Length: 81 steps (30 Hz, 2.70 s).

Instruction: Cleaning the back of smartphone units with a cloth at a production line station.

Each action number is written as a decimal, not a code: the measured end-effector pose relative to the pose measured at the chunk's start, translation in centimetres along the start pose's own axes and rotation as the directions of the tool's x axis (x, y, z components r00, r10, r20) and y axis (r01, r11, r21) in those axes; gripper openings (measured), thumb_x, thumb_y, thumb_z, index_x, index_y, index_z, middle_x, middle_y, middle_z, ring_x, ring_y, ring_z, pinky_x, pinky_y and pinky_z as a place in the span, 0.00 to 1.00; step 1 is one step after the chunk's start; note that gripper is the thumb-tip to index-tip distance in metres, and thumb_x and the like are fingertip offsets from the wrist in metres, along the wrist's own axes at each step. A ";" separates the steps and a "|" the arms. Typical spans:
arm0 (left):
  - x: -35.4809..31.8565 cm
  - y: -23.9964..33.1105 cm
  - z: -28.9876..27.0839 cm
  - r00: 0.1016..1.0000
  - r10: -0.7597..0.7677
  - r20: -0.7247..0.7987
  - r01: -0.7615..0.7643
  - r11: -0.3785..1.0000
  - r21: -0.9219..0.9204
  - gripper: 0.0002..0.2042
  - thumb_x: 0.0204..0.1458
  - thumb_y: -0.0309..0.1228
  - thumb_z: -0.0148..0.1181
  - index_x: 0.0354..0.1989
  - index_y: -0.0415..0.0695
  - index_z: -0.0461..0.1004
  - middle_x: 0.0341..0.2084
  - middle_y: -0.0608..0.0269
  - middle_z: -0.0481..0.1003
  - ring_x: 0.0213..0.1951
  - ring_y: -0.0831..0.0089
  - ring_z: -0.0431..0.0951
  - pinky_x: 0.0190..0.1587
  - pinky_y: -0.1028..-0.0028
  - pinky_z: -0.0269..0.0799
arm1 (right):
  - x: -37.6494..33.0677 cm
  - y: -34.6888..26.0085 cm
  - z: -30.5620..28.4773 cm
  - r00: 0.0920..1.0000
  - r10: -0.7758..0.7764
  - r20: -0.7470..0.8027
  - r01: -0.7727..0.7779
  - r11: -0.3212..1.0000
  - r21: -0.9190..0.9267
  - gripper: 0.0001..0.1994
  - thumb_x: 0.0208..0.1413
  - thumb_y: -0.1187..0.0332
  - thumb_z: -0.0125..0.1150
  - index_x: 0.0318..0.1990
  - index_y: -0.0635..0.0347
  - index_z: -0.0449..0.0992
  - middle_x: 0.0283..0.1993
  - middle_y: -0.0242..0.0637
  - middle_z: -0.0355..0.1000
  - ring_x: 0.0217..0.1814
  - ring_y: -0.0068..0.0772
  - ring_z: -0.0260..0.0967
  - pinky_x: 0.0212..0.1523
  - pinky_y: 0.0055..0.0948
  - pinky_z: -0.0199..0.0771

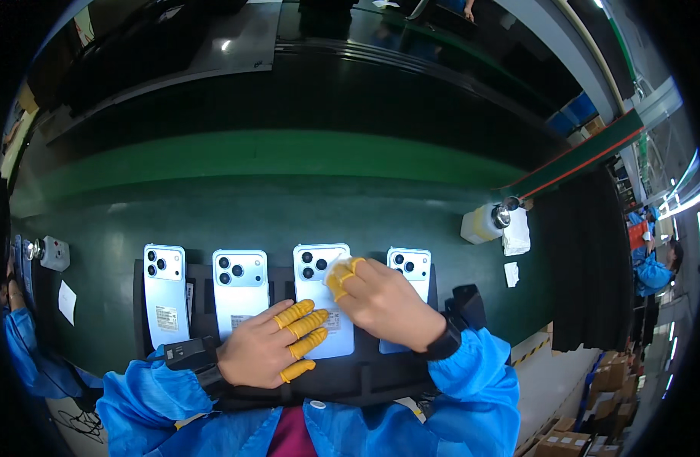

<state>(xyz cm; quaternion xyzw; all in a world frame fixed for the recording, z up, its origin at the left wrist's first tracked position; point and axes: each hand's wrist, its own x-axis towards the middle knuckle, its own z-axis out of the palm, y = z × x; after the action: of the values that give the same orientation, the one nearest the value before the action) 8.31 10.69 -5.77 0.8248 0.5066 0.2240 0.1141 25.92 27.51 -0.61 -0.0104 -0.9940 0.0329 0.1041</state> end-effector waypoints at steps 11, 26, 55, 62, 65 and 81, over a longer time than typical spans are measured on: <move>0.0 -0.2 0.6 0.997 0.042 -0.063 -0.045 0.998 -0.047 0.19 0.53 0.41 0.59 0.47 0.40 0.79 0.43 0.57 0.77 0.54 0.62 0.73 0.67 0.58 0.57 | 2.2 -0.8 1.3 0.987 -0.121 -0.106 0.120 0.993 -0.016 0.10 0.32 0.73 0.64 0.28 0.63 0.79 0.28 0.35 0.69 0.34 0.36 0.70 0.40 0.31 0.77; 0.2 0.2 -0.7 0.998 -0.004 0.070 0.005 1.000 -0.024 0.22 0.47 0.33 0.59 0.53 0.42 0.75 0.56 0.56 0.72 0.62 0.59 0.67 0.69 0.59 0.54 | 0.5 0.0 0.8 0.976 0.126 -0.175 -0.147 0.982 -0.116 0.11 0.36 0.75 0.61 0.32 0.65 0.78 0.35 0.39 0.73 0.36 0.38 0.71 0.35 0.30 0.76; 0.2 0.2 -0.2 0.999 0.012 -0.043 -0.012 1.000 0.009 0.18 0.50 0.40 0.62 0.47 0.45 0.80 0.44 0.61 0.78 0.53 0.66 0.75 0.66 0.61 0.60 | 2.5 -1.5 1.7 0.954 -0.059 -0.294 0.064 0.998 0.009 0.06 0.31 0.72 0.63 0.23 0.61 0.77 0.29 0.36 0.67 0.36 0.37 0.68 0.41 0.31 0.77; 0.2 0.2 -0.2 1.000 0.002 -0.029 -0.003 1.000 -0.008 0.19 0.52 0.40 0.60 0.49 0.45 0.79 0.49 0.60 0.76 0.57 0.65 0.72 0.67 0.62 0.58 | 1.0 -1.4 1.0 0.992 -0.038 -0.119 0.040 0.999 0.016 0.09 0.32 0.74 0.62 0.27 0.62 0.78 0.31 0.36 0.70 0.35 0.38 0.69 0.38 0.31 0.75; 0.2 0.2 -0.3 1.000 -0.010 -0.019 0.010 1.000 0.000 0.19 0.53 0.40 0.59 0.51 0.45 0.78 0.53 0.59 0.74 0.61 0.64 0.68 0.68 0.62 0.56 | 0.2 -0.8 0.1 0.995 0.048 -0.087 -0.047 0.999 0.004 0.08 0.33 0.75 0.61 0.26 0.62 0.77 0.28 0.36 0.68 0.35 0.39 0.69 0.40 0.32 0.75; 0.0 0.2 0.0 0.999 -0.009 0.034 0.009 1.000 -0.004 0.20 0.55 0.41 0.57 0.54 0.44 0.75 0.58 0.57 0.70 0.63 0.62 0.65 0.69 0.61 0.53 | -0.9 -2.5 -0.4 0.961 0.272 -0.047 -0.274 0.960 -0.059 0.12 0.36 0.78 0.61 0.33 0.65 0.80 0.29 0.40 0.71 0.31 0.38 0.71 0.32 0.31 0.76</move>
<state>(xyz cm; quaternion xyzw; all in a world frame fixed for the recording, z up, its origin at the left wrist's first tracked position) 8.47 10.56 -5.74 0.8260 0.5077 0.2105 0.1254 26.83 24.99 -0.21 -0.1515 -0.9814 0.0143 0.1175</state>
